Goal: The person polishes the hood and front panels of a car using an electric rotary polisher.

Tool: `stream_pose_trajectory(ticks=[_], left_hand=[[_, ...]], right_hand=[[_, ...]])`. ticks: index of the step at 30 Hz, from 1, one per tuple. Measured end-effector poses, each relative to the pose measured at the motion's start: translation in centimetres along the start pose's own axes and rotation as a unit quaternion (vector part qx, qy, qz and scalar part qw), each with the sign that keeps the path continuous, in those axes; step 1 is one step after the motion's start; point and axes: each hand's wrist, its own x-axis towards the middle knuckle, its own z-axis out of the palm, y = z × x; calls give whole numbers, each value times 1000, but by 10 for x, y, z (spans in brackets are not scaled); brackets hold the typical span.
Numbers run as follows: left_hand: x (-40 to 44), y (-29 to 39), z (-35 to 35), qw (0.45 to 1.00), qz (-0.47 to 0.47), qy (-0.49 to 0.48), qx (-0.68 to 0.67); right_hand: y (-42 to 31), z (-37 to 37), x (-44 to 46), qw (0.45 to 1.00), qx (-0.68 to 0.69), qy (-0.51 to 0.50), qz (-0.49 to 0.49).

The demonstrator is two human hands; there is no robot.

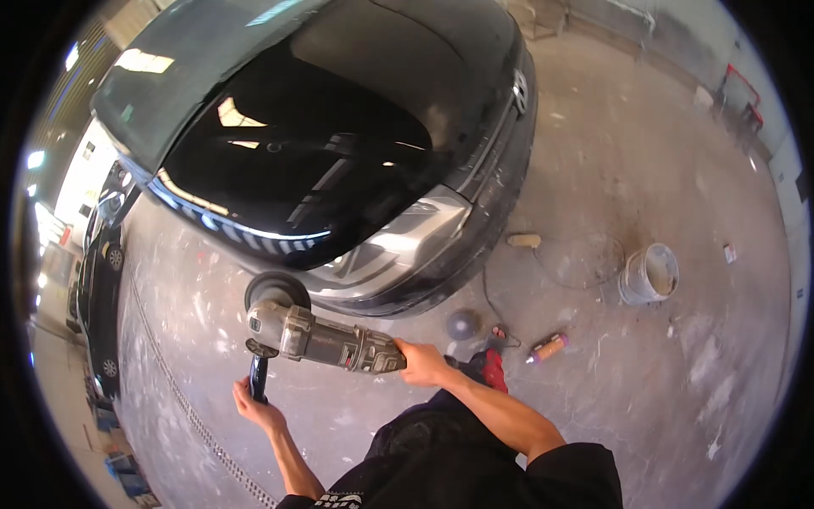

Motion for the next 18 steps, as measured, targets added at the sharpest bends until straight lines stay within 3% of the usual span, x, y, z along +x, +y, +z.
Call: stream_pose_trajectory(ticks=[1,3,4,5,7,9,11,12,13,17,18], left_hand=[[2,1,-32,993,-86,16,-79],[19,-5,-111,963,-200,-161,-77],[28,-12,-137,932,-245,-256,-76],[33,-23,-168,879,-308,-346,-114],[37,-62,-224,729,-422,-504,-190],[21,-79,-252,535,-519,-625,-231],[-11,-90,-263,347,-577,-683,-282],[-34,-95,-273,315,-578,-681,-321],[-51,-96,-285,316,-574,-679,-330],[-104,-64,-332,440,-626,-611,-205],[-110,-35,-327,441,-626,-608,-212]], right_hand=[[-17,12,-10,999,-14,-30,25],[-56,35,-32,994,-5,-84,77],[-63,40,-38,988,16,-109,107],[-64,58,-52,992,-18,-100,79],[-64,79,-75,992,-60,-107,39],[-76,88,-94,987,-82,-137,13],[-76,97,-107,978,-118,-171,-4],[-74,104,-115,972,-140,-191,-10],[-71,109,-123,963,-167,-208,-24],[-93,114,-148,948,-197,-247,-26],[-97,116,-153,946,-202,-252,-27]])
